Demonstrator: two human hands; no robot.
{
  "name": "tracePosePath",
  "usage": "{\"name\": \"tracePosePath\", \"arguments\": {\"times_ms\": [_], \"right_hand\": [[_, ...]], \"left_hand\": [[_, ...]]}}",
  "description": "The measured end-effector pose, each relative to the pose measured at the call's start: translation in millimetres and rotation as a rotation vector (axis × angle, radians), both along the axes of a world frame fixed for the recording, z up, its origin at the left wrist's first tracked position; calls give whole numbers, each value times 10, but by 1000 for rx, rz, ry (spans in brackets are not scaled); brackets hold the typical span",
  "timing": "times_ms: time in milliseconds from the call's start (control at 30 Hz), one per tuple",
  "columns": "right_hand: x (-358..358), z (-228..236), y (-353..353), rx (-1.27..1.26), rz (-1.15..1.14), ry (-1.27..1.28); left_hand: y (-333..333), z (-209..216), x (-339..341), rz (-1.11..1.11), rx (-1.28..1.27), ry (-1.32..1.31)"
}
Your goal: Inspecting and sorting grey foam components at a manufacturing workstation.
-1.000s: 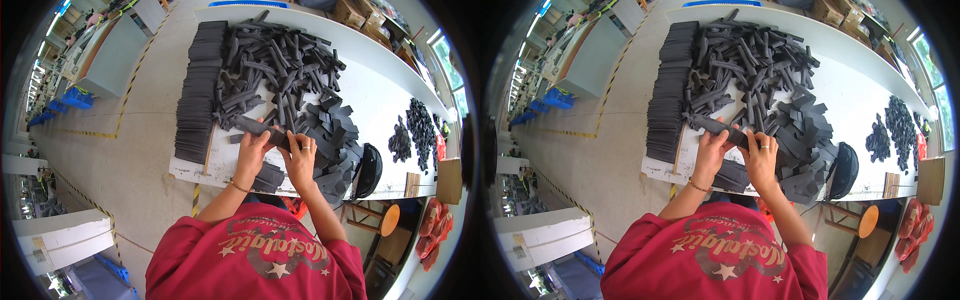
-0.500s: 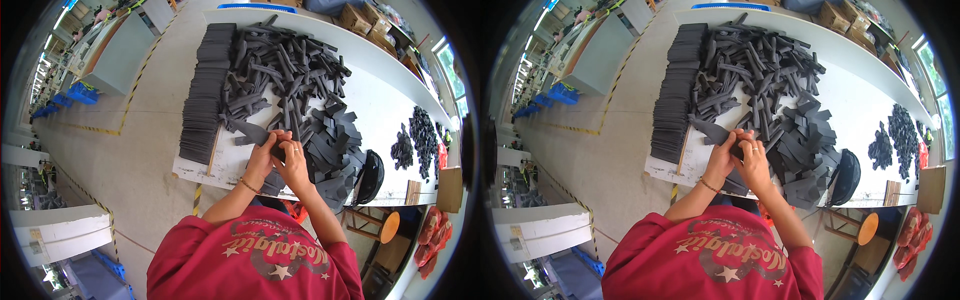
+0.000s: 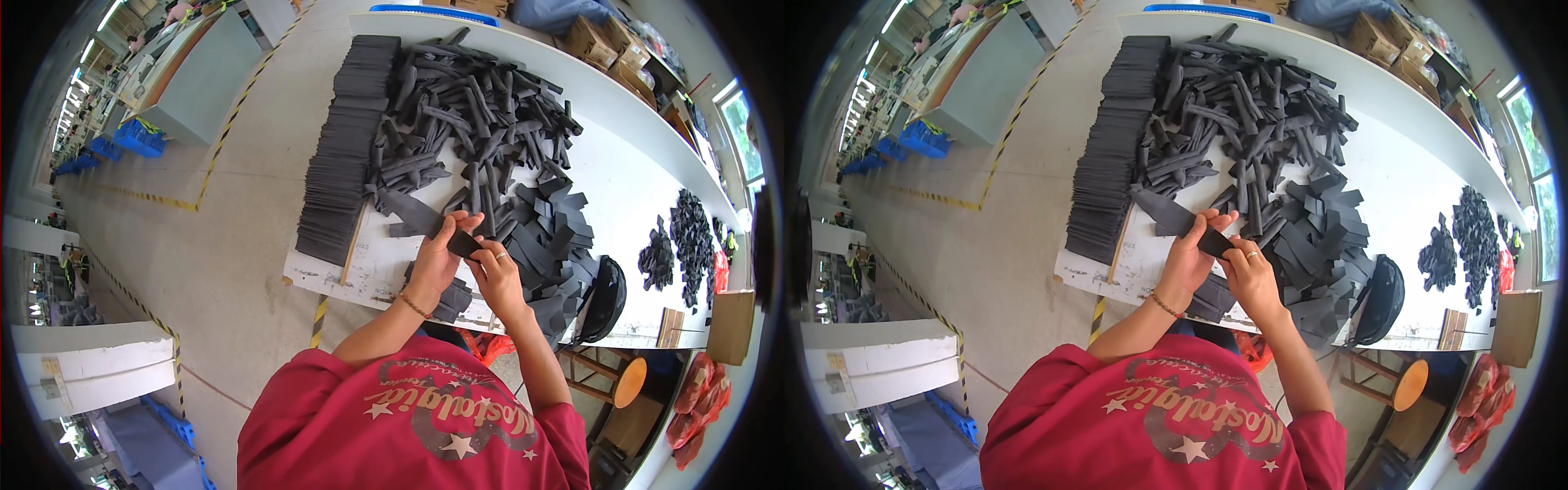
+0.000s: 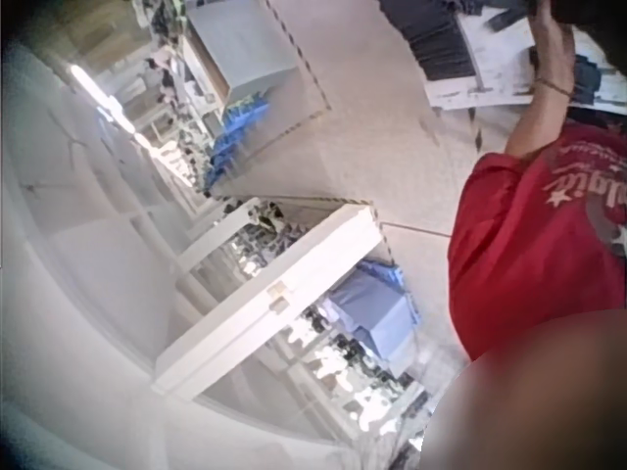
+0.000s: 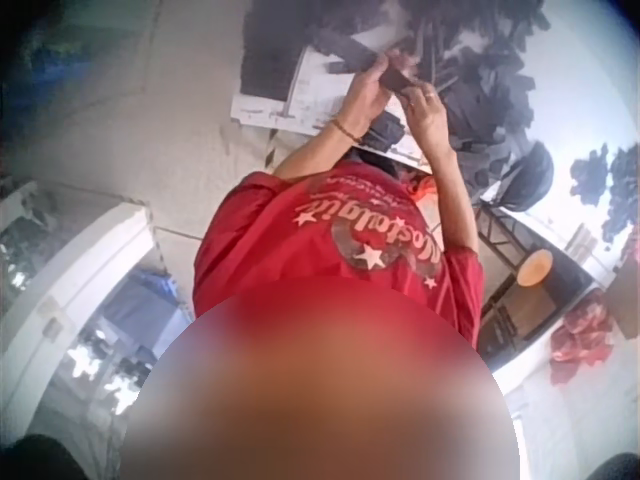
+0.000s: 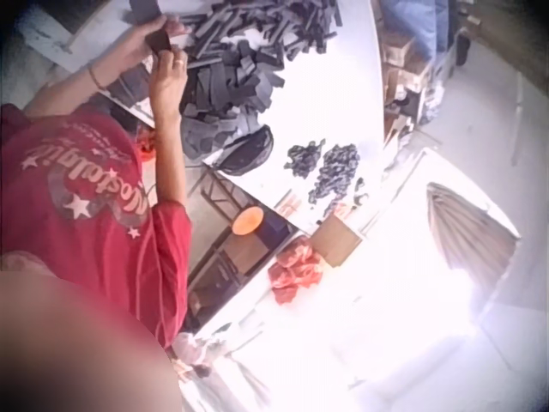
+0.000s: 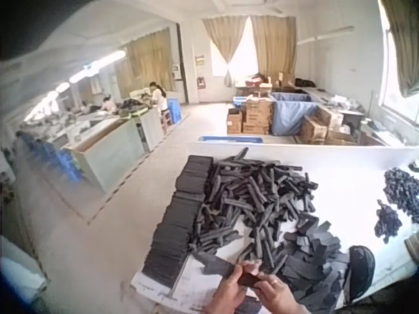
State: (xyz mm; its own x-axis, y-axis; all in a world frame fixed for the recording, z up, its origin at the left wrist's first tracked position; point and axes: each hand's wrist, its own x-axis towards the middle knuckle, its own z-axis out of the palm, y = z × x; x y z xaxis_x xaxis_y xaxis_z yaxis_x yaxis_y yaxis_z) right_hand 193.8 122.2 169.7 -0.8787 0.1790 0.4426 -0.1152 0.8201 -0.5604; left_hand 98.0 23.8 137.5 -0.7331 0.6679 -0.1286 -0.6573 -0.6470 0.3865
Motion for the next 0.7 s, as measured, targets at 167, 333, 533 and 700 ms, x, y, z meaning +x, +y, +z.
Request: {"name": "tracePosePath", "arguments": {"times_ms": [167,333,533,700], "right_hand": [[-161,-10,-31,-37,35,70],[-125,11,37,-70,31,37],[-187,56,46,-84,33,61],[-227,37,37,-100,48,67]], "left_hand": [[63,-75,112,-64,8,6],[-20,97,-99,25,-43,-81],[36,105,-144,171,-93,47],[81,133,-98,226,-71,-2]]}}
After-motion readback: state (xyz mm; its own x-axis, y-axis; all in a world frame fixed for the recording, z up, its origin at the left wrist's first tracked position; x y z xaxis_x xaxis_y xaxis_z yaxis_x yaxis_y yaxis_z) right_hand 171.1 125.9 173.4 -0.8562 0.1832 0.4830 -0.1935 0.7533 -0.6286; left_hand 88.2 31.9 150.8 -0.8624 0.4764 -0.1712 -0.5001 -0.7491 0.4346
